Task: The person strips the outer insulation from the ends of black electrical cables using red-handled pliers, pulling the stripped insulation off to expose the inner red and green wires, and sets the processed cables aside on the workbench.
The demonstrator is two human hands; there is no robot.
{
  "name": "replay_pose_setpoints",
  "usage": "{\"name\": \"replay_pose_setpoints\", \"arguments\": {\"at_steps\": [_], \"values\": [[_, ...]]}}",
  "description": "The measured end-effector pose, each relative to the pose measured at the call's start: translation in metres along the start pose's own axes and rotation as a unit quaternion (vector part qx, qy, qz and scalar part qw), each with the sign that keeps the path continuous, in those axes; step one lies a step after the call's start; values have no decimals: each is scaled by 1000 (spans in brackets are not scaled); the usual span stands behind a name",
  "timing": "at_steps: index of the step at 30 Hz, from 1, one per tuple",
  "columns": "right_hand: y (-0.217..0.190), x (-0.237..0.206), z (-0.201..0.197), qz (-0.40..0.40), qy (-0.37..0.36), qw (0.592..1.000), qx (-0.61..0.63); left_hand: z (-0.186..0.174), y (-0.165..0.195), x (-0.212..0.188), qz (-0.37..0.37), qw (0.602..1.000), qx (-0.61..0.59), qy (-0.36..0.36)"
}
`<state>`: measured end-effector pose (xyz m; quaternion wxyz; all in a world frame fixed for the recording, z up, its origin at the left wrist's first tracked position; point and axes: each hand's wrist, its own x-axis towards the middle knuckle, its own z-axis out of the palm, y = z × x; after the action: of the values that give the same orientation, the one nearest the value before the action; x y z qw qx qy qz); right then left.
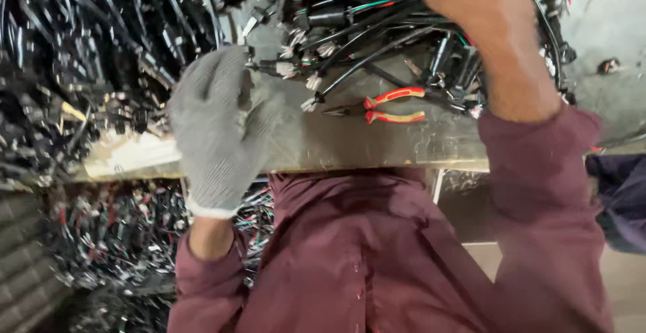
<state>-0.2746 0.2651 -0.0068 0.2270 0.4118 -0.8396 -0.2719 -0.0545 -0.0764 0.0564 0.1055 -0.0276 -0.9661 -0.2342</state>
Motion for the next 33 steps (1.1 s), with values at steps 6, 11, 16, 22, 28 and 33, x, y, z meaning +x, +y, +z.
{"name": "replay_pose_setpoints", "arguments": {"at_steps": [6, 11, 16, 22, 28, 33], "values": [[23, -48, -70, 163, 71, 903, 390, 5, 22, 36, 48, 991, -70, 102], [28, -27, -148, 169, 133, 777, 592, 13, 34, 62, 114, 930, -350, -21], [-17, -5, -170, 379, 273, 650, 599, 33, 51, 16, -60, 576, -746, -328], [-118, -41, -171, 392, 79, 26, 916, 84, 75, -42, -202, 622, -715, -247], [-131, -35, -233, 179, 155, 199, 951, 95, 63, -42, -64, 830, -553, -26], [-98, -59, -234, 118, 97, 494, 856, 81, 71, -23, 237, 911, -333, -54]]}}
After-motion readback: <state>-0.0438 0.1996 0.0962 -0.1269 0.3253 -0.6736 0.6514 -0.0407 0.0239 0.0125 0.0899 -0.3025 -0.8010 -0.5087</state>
